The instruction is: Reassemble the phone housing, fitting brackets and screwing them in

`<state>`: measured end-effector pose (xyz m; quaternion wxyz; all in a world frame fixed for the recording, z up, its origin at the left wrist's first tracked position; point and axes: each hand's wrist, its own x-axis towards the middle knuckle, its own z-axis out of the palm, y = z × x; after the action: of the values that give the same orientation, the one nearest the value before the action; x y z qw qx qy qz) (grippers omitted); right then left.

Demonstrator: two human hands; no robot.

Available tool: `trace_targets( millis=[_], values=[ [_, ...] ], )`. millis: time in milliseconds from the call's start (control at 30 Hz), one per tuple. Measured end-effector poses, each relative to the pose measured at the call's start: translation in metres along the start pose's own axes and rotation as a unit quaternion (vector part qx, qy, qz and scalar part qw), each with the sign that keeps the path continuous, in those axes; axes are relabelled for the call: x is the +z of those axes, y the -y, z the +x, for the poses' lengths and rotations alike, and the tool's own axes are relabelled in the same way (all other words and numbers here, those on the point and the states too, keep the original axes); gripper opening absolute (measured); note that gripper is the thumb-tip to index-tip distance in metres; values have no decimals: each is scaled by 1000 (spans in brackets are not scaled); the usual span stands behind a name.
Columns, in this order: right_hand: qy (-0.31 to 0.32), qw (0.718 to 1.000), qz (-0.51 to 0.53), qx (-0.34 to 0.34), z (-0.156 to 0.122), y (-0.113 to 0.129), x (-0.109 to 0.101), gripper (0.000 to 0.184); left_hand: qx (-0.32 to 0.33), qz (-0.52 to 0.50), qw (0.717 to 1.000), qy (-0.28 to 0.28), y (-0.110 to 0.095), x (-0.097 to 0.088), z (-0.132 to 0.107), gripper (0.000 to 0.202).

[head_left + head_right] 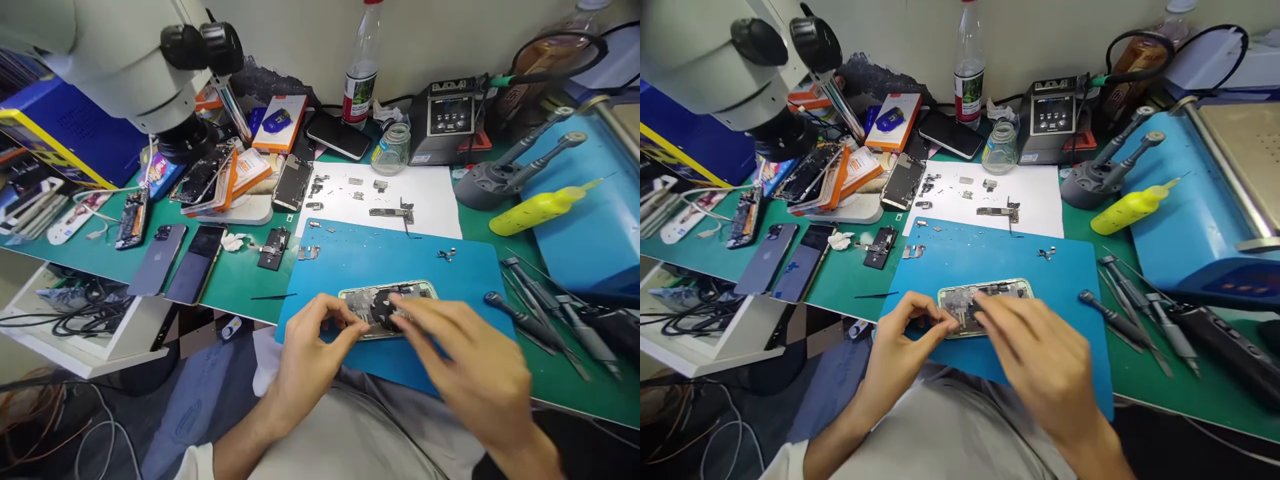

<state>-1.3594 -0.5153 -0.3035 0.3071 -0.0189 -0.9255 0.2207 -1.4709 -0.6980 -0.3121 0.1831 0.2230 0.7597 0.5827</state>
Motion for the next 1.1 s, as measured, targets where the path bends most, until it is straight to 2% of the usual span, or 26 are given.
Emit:
trace_targets(
  millis=[67,167,300,400,467,533,633,733,833,933,1033,1100],
  values=[
    [33,999,-5,-19,5,3,3,34,1,-17,1000,-3,-1,2,3,19],
    [57,998,7,-34,8,3,6,26,10,-35,999,-2,-1,5,6,22],
    [89,995,43,-23,7,0,5,21,24,-36,999,2,2,7,6,24],
    [80,997,3,-15,9,-4,6,19,91,30,995,7,5,4,8,15],
    [63,996,-64,-26,14,-9,10,19,168,139,976,5,7,-1,11,8],
    [58,991,-111,-41,20,-15,15,17,219,250,943,19,10,-5,13,27],
    [78,986,-130,-62,27,-22,22,12,244,348,903,68,15,-9,15,46],
    [81,983,-141,-88,27,-26,25,13,272,392,874,89,20,-9,15,52],
    [71,980,-143,-120,25,-27,25,18,278,400,868,91,22,-8,16,52],
    [87,974,-156,-137,25,-26,25,18,277,398,870,92,21,-8,17,53],
    [113,971,-167,-126,29,-24,24,9,273,401,870,92,20,-7,17,54],
    [129,976,-149,-92,32,-25,22,4,272,407,867,93,20,-7,16,54]
  ],
)
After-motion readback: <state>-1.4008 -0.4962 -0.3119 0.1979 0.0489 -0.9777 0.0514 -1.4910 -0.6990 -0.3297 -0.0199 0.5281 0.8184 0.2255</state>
